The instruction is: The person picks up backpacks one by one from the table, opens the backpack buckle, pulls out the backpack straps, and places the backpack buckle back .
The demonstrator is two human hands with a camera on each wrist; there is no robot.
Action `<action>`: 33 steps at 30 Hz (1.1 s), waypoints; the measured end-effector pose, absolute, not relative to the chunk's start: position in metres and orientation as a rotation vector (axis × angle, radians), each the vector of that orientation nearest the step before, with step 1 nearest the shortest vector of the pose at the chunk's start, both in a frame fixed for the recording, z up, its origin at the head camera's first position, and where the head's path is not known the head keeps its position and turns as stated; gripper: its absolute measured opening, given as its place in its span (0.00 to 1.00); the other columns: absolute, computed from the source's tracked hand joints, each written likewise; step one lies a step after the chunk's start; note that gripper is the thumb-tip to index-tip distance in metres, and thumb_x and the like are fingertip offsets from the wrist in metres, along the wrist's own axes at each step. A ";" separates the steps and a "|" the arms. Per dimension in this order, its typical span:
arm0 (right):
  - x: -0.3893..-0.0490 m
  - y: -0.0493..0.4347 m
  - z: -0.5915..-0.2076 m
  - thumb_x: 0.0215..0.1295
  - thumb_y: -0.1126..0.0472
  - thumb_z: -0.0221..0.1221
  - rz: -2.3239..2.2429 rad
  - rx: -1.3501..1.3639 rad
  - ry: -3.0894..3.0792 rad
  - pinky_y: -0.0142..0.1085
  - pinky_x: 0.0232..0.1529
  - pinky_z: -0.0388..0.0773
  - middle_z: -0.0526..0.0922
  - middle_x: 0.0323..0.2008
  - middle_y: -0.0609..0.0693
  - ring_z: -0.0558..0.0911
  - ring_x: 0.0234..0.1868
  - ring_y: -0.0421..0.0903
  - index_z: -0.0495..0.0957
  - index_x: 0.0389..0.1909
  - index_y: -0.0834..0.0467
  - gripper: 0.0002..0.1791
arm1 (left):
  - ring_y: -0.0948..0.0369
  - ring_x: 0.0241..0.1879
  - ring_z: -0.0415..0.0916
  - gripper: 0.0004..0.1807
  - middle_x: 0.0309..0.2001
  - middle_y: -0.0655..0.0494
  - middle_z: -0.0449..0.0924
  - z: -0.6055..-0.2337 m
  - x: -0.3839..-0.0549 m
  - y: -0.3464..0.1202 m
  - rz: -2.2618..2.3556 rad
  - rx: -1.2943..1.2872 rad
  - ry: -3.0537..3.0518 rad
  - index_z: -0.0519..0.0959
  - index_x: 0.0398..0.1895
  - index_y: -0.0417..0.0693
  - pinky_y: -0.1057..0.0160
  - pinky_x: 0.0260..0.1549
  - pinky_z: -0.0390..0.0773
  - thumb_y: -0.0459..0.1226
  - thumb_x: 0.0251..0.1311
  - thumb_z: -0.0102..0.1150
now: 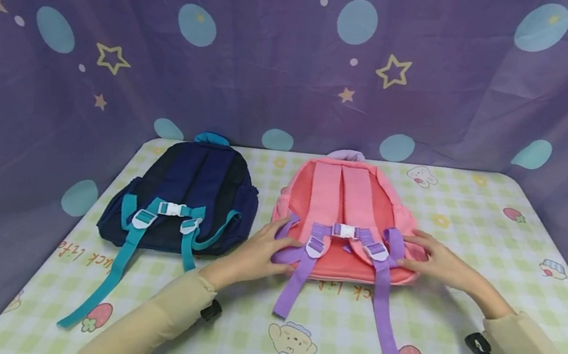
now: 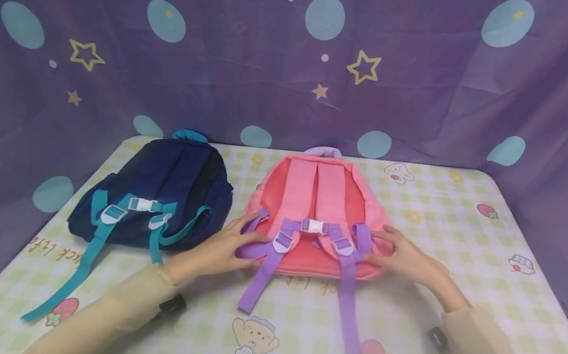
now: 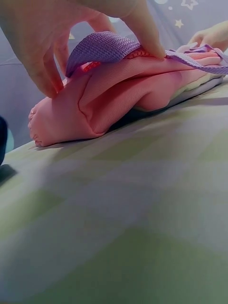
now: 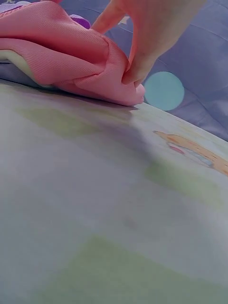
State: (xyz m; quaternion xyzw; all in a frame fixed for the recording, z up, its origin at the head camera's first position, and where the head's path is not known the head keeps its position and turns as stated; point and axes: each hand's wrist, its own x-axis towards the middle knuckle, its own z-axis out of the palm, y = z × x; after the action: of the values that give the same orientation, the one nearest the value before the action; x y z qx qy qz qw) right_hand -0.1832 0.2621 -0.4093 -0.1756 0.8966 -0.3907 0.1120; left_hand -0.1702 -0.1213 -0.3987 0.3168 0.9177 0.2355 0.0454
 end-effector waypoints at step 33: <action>-0.181 0.227 -0.390 0.65 0.57 0.61 -1.139 -0.636 2.661 0.66 0.59 0.61 0.63 0.64 0.75 0.63 0.64 0.72 0.67 0.64 0.71 0.32 | 0.36 0.68 0.55 0.24 0.72 0.33 0.52 -0.386 -0.165 -0.159 0.687 0.934 2.836 0.79 0.58 0.46 0.36 0.63 0.57 0.42 0.59 0.67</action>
State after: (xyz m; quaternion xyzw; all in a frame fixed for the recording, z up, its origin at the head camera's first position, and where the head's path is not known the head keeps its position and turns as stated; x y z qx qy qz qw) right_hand -0.1807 0.2269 -0.3900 -0.2139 0.8944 -0.3828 0.0886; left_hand -0.1648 -0.1590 -0.3858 0.3045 0.9250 0.2241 0.0388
